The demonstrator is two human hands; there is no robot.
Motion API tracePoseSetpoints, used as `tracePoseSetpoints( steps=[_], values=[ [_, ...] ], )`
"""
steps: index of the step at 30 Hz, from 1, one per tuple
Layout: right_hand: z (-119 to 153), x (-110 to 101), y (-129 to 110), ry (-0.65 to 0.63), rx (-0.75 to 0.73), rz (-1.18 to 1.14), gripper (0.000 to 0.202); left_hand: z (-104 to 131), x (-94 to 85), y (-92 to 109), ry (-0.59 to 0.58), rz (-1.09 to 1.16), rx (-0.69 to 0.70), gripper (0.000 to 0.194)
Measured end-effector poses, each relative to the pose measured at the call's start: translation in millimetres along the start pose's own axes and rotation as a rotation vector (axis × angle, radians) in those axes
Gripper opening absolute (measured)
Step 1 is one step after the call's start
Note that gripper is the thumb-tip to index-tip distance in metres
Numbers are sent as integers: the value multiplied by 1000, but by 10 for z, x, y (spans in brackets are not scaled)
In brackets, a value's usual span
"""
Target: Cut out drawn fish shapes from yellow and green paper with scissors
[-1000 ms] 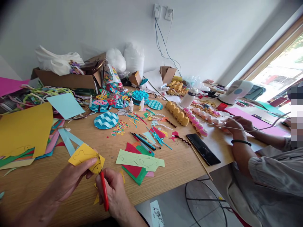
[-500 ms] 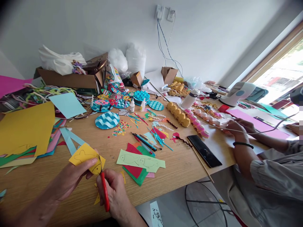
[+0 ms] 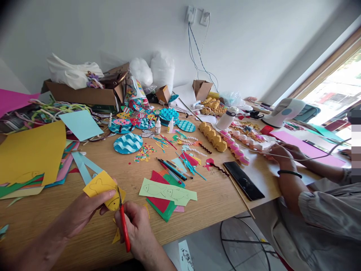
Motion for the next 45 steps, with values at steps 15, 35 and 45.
tracePoseSetpoints(
  steps=[15,35,45],
  values=[
    [17,-8,57,-21,-10,-21,43,29,-20,61,13,25,-2,14],
    [35,-31,56,-34,-6,76,34,14,-12,36,-81,-43,-53,17],
    [61,-41,5,-36,-53,80,30,-4,30,-19,-159,-79,-49,18]
  ],
)
Point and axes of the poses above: each hand's wrist, its own z-axis away from the middle knuckle, its own x-axis out of the palm, y = z × x, the point moved 8 cm from there along -z, towards the middle knuckle, and after that the axes turned 3 degrees about -z, right-handed, at the moved point
